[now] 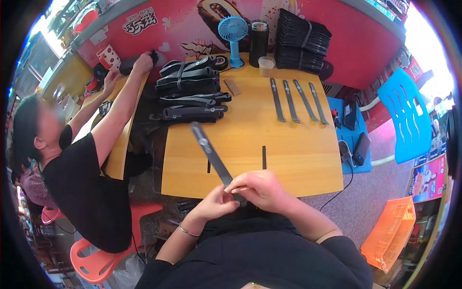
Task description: Peeling apart and laying out velcro storage straps on a table in a workshop.
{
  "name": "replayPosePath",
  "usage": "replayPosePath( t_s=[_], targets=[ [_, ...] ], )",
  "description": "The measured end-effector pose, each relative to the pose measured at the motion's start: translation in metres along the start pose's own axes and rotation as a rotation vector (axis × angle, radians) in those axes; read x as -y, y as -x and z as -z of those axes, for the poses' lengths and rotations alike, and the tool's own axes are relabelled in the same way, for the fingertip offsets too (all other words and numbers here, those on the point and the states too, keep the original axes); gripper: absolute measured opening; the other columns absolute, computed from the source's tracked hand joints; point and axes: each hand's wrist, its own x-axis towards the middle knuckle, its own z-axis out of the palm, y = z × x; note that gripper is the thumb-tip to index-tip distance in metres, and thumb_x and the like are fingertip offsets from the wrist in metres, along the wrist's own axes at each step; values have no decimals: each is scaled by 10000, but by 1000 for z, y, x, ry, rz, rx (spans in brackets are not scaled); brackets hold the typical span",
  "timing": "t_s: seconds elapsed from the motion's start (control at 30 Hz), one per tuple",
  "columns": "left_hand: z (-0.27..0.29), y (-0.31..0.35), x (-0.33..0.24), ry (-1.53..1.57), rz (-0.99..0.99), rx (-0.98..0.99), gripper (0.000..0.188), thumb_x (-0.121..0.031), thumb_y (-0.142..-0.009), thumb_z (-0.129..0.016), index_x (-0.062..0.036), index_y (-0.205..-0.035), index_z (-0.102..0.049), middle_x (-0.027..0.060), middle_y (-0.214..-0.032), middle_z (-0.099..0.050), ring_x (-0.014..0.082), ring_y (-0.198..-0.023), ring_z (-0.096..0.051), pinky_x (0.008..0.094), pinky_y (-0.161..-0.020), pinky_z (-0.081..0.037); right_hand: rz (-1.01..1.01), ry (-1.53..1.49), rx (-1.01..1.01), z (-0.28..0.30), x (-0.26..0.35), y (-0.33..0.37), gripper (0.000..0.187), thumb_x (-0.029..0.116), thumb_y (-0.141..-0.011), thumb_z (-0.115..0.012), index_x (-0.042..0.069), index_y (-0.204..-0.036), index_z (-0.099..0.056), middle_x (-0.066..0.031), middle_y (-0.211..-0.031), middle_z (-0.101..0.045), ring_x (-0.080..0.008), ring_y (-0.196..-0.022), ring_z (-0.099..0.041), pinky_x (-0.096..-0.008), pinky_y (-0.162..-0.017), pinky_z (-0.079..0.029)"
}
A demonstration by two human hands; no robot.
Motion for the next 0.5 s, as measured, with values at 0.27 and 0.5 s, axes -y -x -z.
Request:
replayPosePath(
  t_s=[0.27,0.5],
  targets=[
    [-9,-9,-27,157,-163,-228,220,-96,-972,-410,-3,-1169,-441,77,-969,-546,119,-822,-572,247,-706,-489,282,182,-164,-10,-8,2,325,158,-705,-794,124,-1012,-694,-65,-969,-693,-191,-671,-651,-272,-545,-484],
    [-7,-9,-17,390,-108,-230,234,-119,-992,-347,-53,-1189,-455,27,-800,-550,58,-594,-485,185,-481,-367,394,412,-170,-7,-8,9,286,176,-702,-777,172,-984,-729,-64,-1097,-676,-144,-559,-537,-250,-526,-454]
  ],
)
